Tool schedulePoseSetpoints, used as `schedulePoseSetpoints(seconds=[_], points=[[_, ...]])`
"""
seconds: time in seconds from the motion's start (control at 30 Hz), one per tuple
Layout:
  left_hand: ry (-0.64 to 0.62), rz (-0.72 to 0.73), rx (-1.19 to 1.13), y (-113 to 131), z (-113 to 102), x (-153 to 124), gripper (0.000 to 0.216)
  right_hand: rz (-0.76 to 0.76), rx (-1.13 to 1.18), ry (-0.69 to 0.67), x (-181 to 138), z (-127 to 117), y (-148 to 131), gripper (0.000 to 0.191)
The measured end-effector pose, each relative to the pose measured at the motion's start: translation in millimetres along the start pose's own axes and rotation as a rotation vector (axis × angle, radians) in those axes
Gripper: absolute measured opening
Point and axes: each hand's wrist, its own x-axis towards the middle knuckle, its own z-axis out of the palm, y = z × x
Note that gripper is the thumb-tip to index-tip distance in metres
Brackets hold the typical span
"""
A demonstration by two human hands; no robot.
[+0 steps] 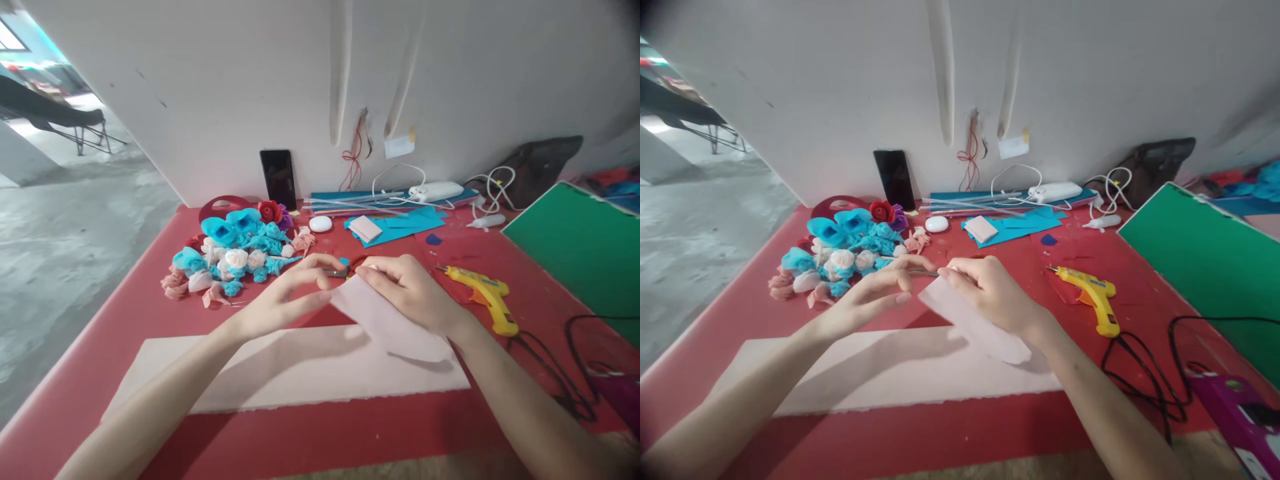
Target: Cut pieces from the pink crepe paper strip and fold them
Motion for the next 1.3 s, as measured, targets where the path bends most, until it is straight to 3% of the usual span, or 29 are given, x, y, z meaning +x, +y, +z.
schedulePoseSetpoints(seconds=[0.13, 0.3, 0.47, 0.57, 0.73, 0.83, 0.93, 1.03, 1.13, 1.3], points=[[-0.151, -0.108, -0.062, 2.5, 2.6, -1.6, 0.024, -0.013, -0.024, -0.027, 0.1, 6.2, 3.4, 0.034], [-0.192, -0.241, -0.022, 5.5, 9.2, -3.2, 0.028, -0.056, -0.104, -0.054, -0.8, 18.2, 2.2, 0.034], [-0.253, -0.285, -0.106, 6.3, 5.5, -1.5, 0.028, -0.154, -0.253, -0.062, -5.1, 7.9, -4.0, 0.029], [-0.268, -0.295, -0.143, 4.6, 1.1, -0.4, 0.027, -0.209, -0.319, 0.044, -9.0, -7.5, -6.7, 0.030], [-0.319, -0.323, -0.233, -5.8, -4.2, 1.8, 0.027, -0.187, -0.334, 0.374, -13.5, -29.6, -7.9, 0.027], [-0.146, -0.316, -0.286, -13.4, -1.2, 2.6, 0.025, -0.165, -0.282, 0.397, -13.2, -31.0, -10.7, 0.029], [0.051, -0.246, -0.406, -14.4, 4.8, 2.0, 0.030, -0.113, -0.180, 0.259, -11.0, -20.8, -14.5, 0.029], [0.077, -0.265, -0.376, -6.8, 11.1, 1.2, 0.039, -0.062, -0.087, 0.212, -7.7, -4.3, -14.0, 0.034], [0.166, -0.368, -0.310, 0.7, 18.0, 1.8, 0.033, -0.024, 0.006, 0.236, -4.8, 8.6, -9.2, 0.040], [0.322, -0.450, -0.375, -3.3, 24.0, 2.6, 0.025, -0.003, 0.067, 0.213, -2.7, 8.2, -3.7, 0.036]])
